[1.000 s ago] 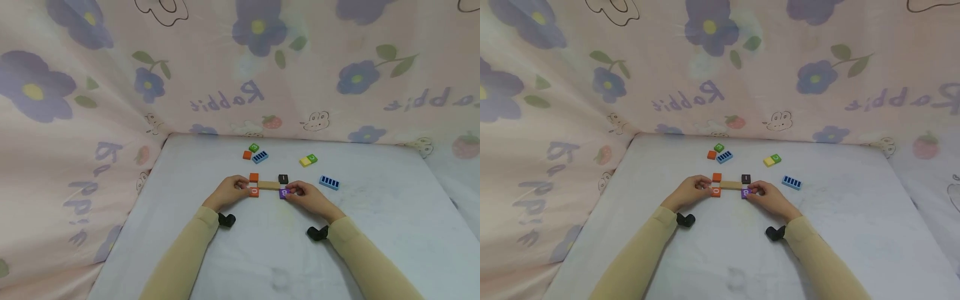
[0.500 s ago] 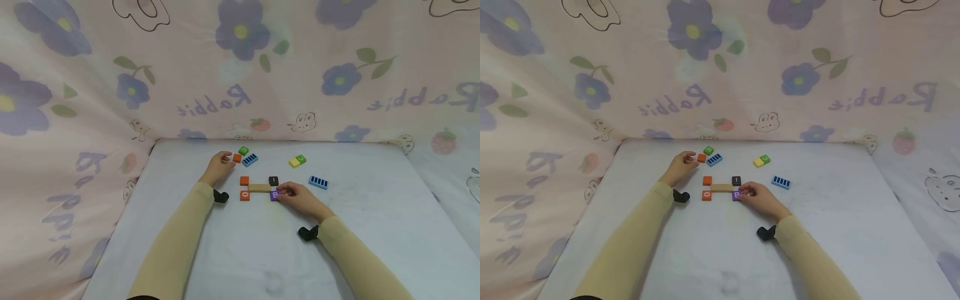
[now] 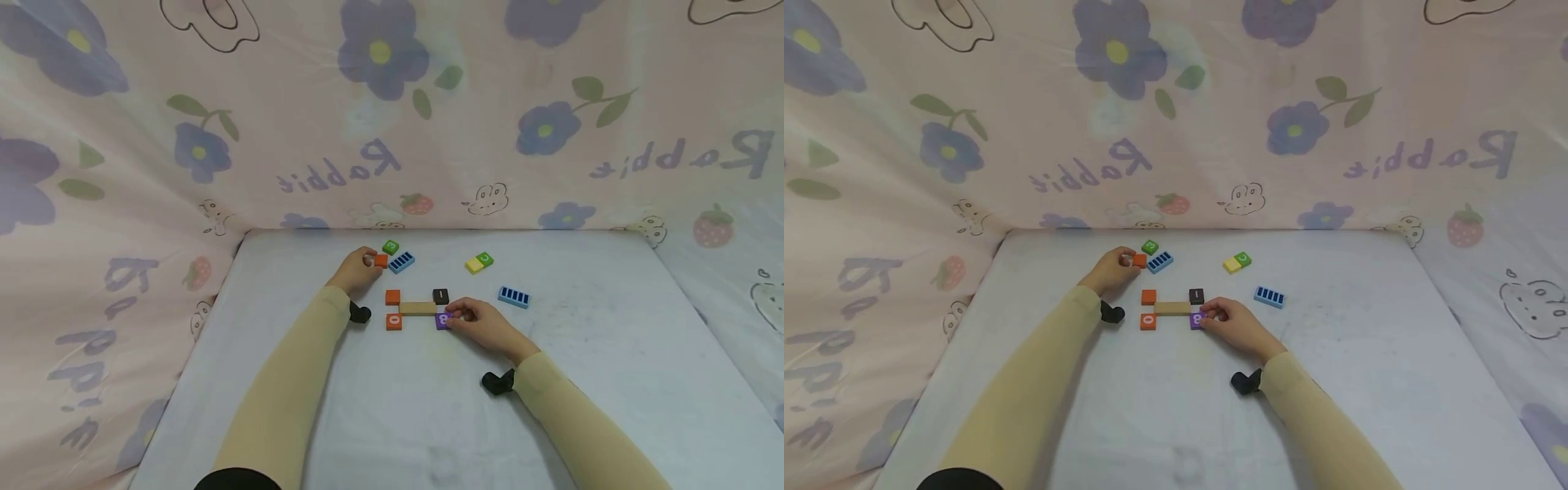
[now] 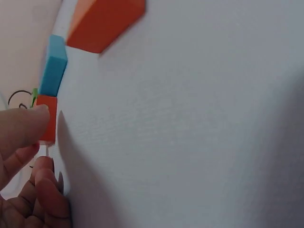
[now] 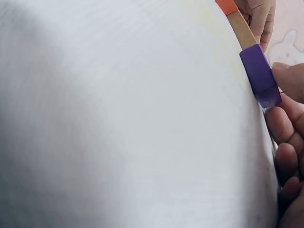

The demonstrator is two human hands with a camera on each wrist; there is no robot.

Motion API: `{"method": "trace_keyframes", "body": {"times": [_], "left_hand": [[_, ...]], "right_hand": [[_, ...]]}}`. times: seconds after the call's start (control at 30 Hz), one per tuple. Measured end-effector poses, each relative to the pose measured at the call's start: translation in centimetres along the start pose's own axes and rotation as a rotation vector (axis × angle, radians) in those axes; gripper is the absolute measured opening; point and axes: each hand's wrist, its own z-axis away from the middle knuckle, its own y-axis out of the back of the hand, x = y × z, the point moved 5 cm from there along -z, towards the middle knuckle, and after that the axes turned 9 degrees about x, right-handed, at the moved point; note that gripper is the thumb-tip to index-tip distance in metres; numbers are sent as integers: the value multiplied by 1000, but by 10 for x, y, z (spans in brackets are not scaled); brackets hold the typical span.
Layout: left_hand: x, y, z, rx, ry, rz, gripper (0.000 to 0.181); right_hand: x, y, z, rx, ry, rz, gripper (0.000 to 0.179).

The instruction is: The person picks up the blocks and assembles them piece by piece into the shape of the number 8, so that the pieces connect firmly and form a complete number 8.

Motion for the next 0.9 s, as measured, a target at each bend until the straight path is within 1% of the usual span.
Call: {"method": "trace_keyframes", "body": {"times": [0.17, 0.3, 0.4, 0.53, 0.67, 0.77, 0.9], "left_hand": [[5, -1, 3, 15, -3, -57, 45], [9, -2, 6, 0, -31, -134, 43], [10, -3, 8, -13, -49, -166, 40], [9, -3, 11, -45, -43, -127, 39], [12, -5, 15, -79, -66, -80, 38], [15, -7, 20, -103, -100, -82, 36], [14, -8, 25, -116, -115, -93, 34]], "right_hand": [[-3, -1, 1, -2, 8, -13, 34], [-5, 0, 2, 0, 19, -7, 30], [-6, 0, 3, -3, 19, -8, 29], [-7, 0, 3, -12, 31, 3, 29], [-8, 2, 4, 0, 45, 9, 29], [-9, 3, 4, 2, 47, 6, 29], [-8, 2, 4, -8, 44, 11, 30]]}}
